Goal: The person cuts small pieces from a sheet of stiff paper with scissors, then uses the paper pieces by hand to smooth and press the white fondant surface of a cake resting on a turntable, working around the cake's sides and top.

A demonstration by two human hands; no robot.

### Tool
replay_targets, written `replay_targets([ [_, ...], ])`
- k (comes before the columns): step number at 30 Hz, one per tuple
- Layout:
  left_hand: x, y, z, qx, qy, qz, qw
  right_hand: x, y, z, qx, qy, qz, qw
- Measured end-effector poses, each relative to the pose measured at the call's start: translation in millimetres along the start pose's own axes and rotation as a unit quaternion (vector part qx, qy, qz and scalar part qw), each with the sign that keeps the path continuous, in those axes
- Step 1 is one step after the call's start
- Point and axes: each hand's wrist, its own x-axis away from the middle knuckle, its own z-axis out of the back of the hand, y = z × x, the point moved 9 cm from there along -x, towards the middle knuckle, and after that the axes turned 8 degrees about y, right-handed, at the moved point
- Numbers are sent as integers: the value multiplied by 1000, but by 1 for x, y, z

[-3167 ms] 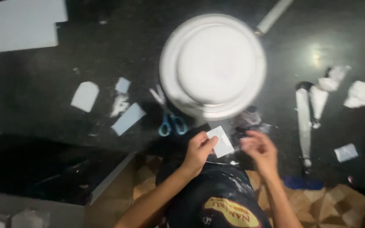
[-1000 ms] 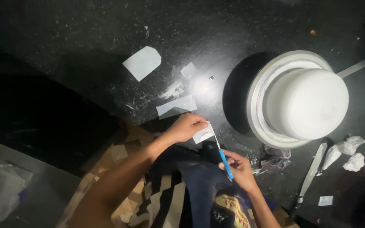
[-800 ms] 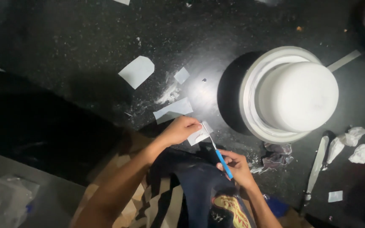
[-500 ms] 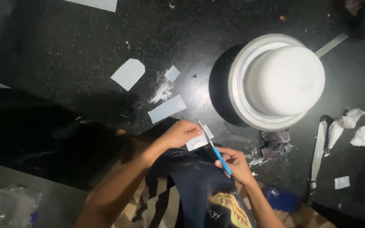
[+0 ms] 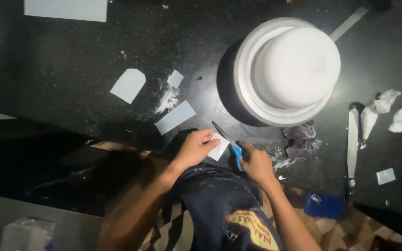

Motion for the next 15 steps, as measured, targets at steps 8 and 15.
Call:
replay_targets([
  [8,0,-17,-12,147,17,50,988,49,46,-37,-471,-72,-181,860],
  [15,12,-17,-20,262,41,50,963,58,19,-34,-500,-99,-96,855],
])
